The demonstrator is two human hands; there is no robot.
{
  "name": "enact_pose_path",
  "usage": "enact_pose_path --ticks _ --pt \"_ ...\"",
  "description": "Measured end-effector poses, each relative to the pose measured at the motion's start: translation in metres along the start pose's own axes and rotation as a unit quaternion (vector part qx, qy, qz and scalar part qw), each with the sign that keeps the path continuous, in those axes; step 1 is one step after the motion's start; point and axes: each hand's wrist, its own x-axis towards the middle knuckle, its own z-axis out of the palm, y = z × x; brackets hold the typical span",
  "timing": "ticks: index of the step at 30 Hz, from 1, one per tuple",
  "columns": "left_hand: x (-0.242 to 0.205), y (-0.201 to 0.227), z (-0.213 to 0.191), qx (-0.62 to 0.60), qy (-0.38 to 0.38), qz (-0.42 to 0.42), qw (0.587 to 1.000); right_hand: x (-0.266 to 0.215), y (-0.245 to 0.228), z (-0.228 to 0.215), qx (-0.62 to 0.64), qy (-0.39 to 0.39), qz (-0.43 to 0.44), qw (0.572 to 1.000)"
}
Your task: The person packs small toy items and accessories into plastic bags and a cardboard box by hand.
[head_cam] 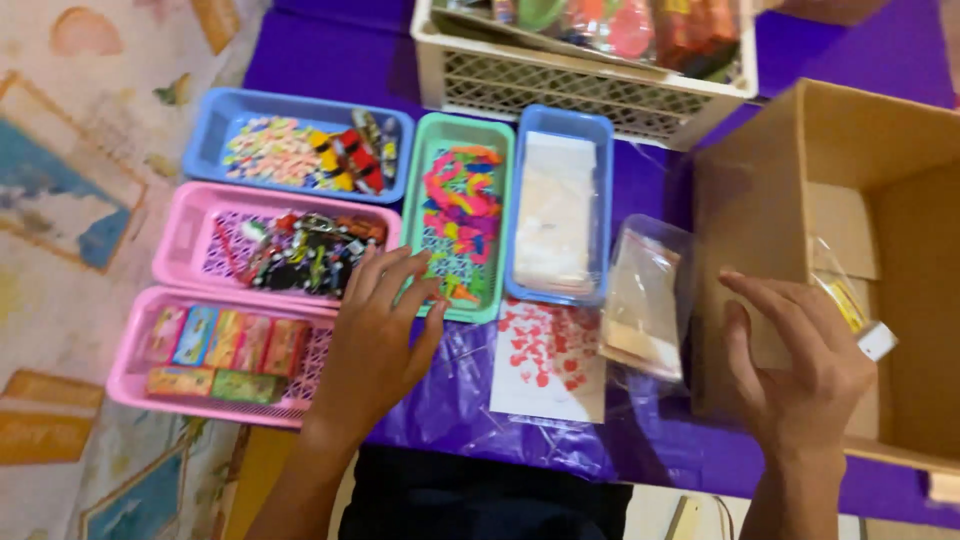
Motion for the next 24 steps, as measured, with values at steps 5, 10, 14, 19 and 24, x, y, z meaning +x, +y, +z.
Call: enact_pose_path --ticks 5,10,14,19,24 --pt "-0.061 -0.038 -0.011 0.033 0.065 -0.052 0.996 0.011 -0.04 0.041 0.014 -0.037 -0.023 0.999" --pt "-0.093 -0.057 -0.022 0.054 0.104 -0.075 0.99 0.014 -0.075 0.082 0.087 -0.081 -0.033 0.992" --pt "-0.108 -0.061 -0.02 0.04 0.096 -0.104 0.989 0.01 -0.096 0.107 0.144 -0.126 -0.019 0.981" --pt "-0.103 -0.05 -0.003 0.028 0.079 -0.125 0.989 -0.01 -0.102 0.124 0.179 -0.14 0.03 0.973" --pt "-0.082 -0.035 0.015 -0.04 0.061 -0.098 0.992 -0.02 -0.097 0.112 0.181 -0.142 0.053 0.972"
